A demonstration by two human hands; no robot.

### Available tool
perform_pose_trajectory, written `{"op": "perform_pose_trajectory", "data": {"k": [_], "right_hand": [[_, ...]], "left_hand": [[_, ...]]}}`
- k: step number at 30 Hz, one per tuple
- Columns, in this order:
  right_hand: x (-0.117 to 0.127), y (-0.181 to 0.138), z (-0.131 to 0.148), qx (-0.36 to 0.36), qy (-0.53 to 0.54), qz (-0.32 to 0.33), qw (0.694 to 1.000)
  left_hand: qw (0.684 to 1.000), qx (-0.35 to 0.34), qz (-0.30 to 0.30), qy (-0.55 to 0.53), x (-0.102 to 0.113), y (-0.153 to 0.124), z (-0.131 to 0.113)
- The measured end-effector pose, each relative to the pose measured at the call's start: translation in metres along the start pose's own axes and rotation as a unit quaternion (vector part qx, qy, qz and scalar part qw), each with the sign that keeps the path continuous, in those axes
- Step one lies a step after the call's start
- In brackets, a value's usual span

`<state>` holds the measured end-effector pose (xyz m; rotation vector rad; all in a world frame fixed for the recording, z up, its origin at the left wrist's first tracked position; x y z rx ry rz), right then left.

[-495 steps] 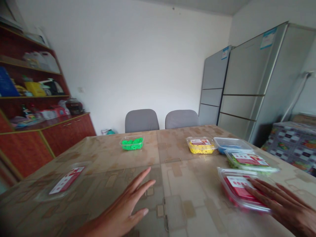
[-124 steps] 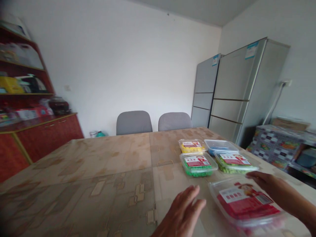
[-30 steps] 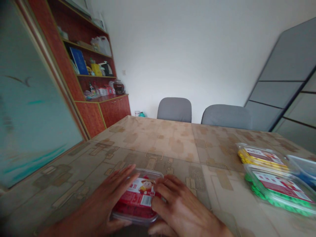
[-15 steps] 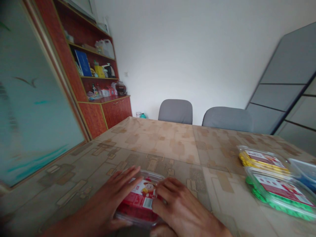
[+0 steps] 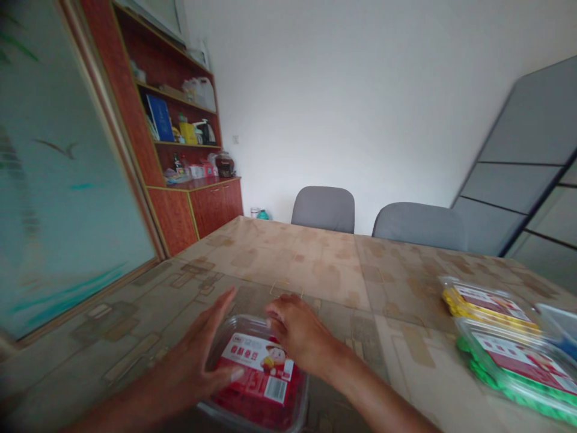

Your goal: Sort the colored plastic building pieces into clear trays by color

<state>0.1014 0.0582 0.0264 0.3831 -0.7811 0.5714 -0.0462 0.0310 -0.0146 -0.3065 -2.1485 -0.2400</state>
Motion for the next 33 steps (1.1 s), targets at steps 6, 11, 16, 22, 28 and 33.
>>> {"op": "perform_pose_trajectory", "data": {"k": [6,11,16,22,28,33], "right_hand": [[-0.039,0.050,-0.007,-0.045,0.119,0.101,0.987],[-0.057,0.058,-0.017,-0.106,0.241,0.110,0.958],[-0.057,0.057,-0.017,-0.149,0.305,0.094,0.936],[-0.056,0.058,-0.023,-0.195,0.301,0.062,0.931],[-0.054,0.061,-0.018,-0.187,0.276,0.042,0.942],[-0.042,0.062,-0.006,-0.118,0.197,-0.001,0.973]], "left_hand": [[0.995,0.027,-0.054,-0.082,-0.003,-0.004,-0.003],[0.979,-0.009,-0.113,-0.168,-0.003,-0.013,0.003],[0.961,-0.018,-0.071,-0.267,-0.019,-0.023,0.020],[0.948,-0.023,-0.050,-0.312,-0.028,-0.021,0.021],[0.906,-0.024,-0.019,-0.423,-0.034,-0.019,0.016],[0.874,-0.047,0.018,-0.482,-0.035,-0.017,0.007]]}}
Point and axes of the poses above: each hand's wrist, its own y-axis towards the middle knuckle, its own x-axis out of the back of the hand, z = x × y, the point moved 9 cm from there along y, towards the middle knuckle, and after that the axes turned 6 degrees about z, right-handed, at the moved point
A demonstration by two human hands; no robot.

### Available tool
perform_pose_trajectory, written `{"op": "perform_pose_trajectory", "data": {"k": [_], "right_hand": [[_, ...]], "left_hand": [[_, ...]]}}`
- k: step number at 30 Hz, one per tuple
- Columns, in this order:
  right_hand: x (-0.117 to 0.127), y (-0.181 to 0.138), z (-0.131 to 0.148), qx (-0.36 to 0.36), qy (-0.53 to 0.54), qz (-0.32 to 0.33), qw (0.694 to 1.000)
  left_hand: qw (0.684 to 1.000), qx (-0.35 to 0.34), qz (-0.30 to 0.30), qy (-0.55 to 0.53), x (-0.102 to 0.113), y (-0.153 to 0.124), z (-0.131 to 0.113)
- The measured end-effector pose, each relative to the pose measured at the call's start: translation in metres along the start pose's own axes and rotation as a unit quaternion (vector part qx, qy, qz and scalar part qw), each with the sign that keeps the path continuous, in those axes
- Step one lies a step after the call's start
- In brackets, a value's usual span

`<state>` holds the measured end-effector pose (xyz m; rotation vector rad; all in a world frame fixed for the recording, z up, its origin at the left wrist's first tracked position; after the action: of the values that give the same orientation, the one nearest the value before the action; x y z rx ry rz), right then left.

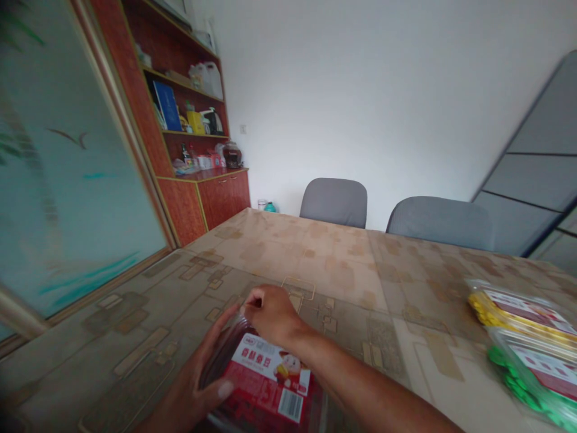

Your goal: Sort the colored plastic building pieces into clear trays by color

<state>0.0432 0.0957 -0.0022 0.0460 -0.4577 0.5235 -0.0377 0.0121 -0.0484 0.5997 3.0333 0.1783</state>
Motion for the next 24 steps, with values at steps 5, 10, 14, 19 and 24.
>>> {"op": "perform_pose_trajectory", "data": {"k": [5,10,14,19,24], "right_hand": [[0.003,-0.007,0.013,0.073,-0.062,-0.026,0.995],[0.011,-0.013,0.030,0.116,-0.062,-0.036,0.991],[0.016,-0.014,0.041,0.147,-0.018,0.000,0.989],[0.019,-0.017,0.033,0.138,0.022,0.068,0.988],[0.019,-0.028,0.020,0.114,0.078,0.167,0.976]], "left_hand": [[1.000,-0.018,0.007,0.010,-0.002,0.001,-0.007],[0.998,-0.005,-0.017,0.054,0.005,0.000,-0.008],[0.999,-0.019,0.023,0.034,0.002,0.001,-0.011],[0.996,-0.034,0.049,0.068,-0.002,0.002,-0.013],[0.988,-0.050,0.040,0.143,0.003,0.000,-0.013]]}}
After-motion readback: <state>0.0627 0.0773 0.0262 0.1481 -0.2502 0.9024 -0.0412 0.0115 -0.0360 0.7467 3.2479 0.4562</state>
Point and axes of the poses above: each hand's wrist, its own y-axis towards the middle knuckle, its own x-axis out of the back of the hand, z = x × y, the point moved 9 cm from there along y, towards the middle knuckle, and after that the axes turned 6 degrees about z, right-handed, at the moved point
